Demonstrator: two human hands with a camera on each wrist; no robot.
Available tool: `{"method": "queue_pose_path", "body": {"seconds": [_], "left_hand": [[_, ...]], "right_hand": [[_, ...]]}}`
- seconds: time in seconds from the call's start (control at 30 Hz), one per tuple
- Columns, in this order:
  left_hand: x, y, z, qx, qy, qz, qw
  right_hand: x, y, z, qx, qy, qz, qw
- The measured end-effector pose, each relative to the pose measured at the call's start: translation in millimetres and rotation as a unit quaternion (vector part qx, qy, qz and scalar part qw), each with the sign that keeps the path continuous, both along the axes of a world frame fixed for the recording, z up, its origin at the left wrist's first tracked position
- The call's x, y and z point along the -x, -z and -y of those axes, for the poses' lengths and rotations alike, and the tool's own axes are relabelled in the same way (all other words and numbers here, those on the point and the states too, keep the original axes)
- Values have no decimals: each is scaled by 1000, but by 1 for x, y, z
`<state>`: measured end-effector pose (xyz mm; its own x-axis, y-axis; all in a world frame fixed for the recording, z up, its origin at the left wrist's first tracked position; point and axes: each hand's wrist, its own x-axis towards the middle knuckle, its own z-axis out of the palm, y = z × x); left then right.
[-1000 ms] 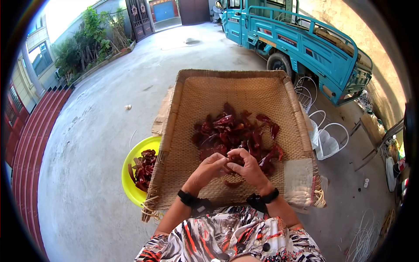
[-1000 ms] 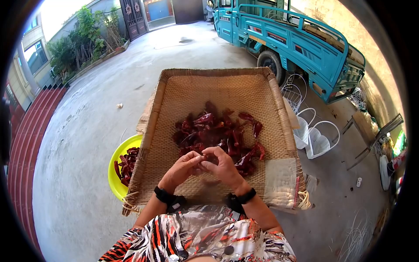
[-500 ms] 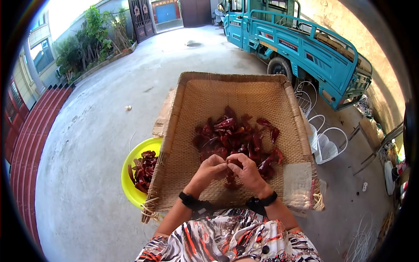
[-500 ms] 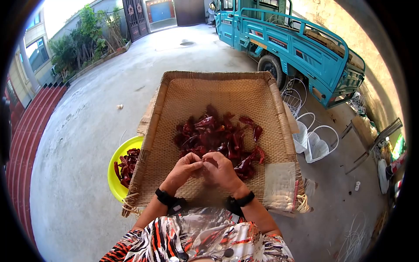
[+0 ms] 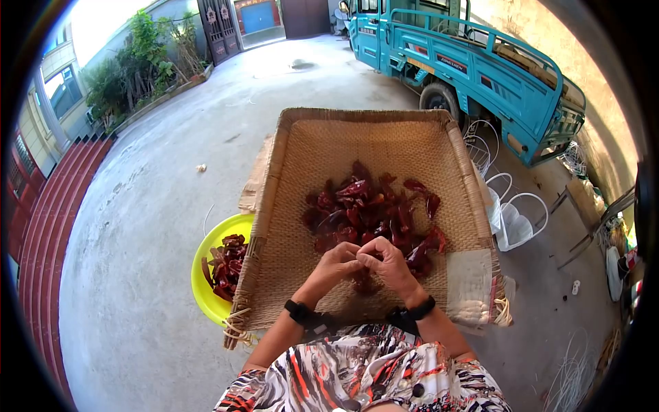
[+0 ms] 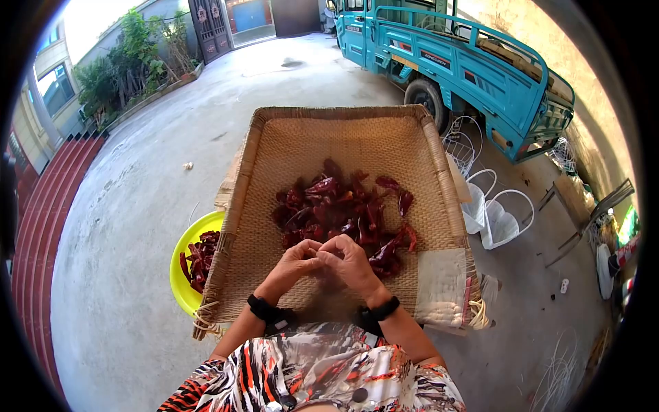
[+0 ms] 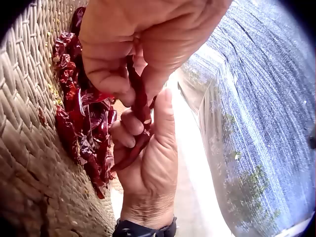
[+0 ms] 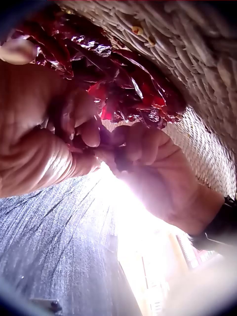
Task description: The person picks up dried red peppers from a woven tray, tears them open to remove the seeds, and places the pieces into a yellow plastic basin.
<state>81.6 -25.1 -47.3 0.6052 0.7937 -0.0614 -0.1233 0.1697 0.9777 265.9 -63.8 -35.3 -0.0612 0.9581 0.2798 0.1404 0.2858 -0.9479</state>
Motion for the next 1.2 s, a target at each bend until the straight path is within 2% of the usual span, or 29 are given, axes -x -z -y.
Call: {"method": "queue_pose_path", "body": {"seconds": [0.1, 0.2, 0.3, 0.4, 0.5, 0.63, 0.7, 0.73, 0.8, 0.87, 1.0, 1.1, 1.17, 1.2], "left_hand": [[-1, -6, 2, -27, 30, -18, 999], [-1, 0, -1, -54, 45, -49, 996], [0, -7, 2, -60, 45, -61, 995], [-1, -10, 1, 22, 11, -26, 999], [-4, -5, 1, 44, -71, 26, 996], [0, 1, -4, 48, -54, 74, 995], [2, -6, -4, 67, -81, 83, 991], [2, -9, -5, 76, -95, 88, 989], [2, -9, -6, 46, -149, 87, 984], [2, -13, -8, 8, -202, 84, 976], [23, -43, -8, -88, -269, 74, 956], [57, -61, -16, -258, -367, -113, 887], [80, -82, -13, -257, -431, -170, 848], [96, -82, -16, -277, -479, -222, 803]], "right_hand": [[-2, 1, 0, -46, -18, -7, 999], [-2, 4, 1, -1, 31, -23, 999], [-7, 0, 2, 58, 10, -80, 995], [-12, 9, -1, 86, -11, -138, 987], [-8, -7, 7, 100, -6, -81, 992], [-2, 8, 2, 26, -6, 11, 1000], [-5, 11, 0, -10, 25, 41, 999], [-6, 11, 0, 3, 27, 18, 999], [-7, 7, 2, 29, 30, -28, 999], [-8, 7, 1, 20, 59, -20, 998], [-8, -1, 4, 13, 112, -5, 994], [-10, 5, 2, 21, 117, -12, 993], [-9, 4, 3, 17, 116, -20, 993], [-10, 4, 3, 15, 116, -23, 993]]}}
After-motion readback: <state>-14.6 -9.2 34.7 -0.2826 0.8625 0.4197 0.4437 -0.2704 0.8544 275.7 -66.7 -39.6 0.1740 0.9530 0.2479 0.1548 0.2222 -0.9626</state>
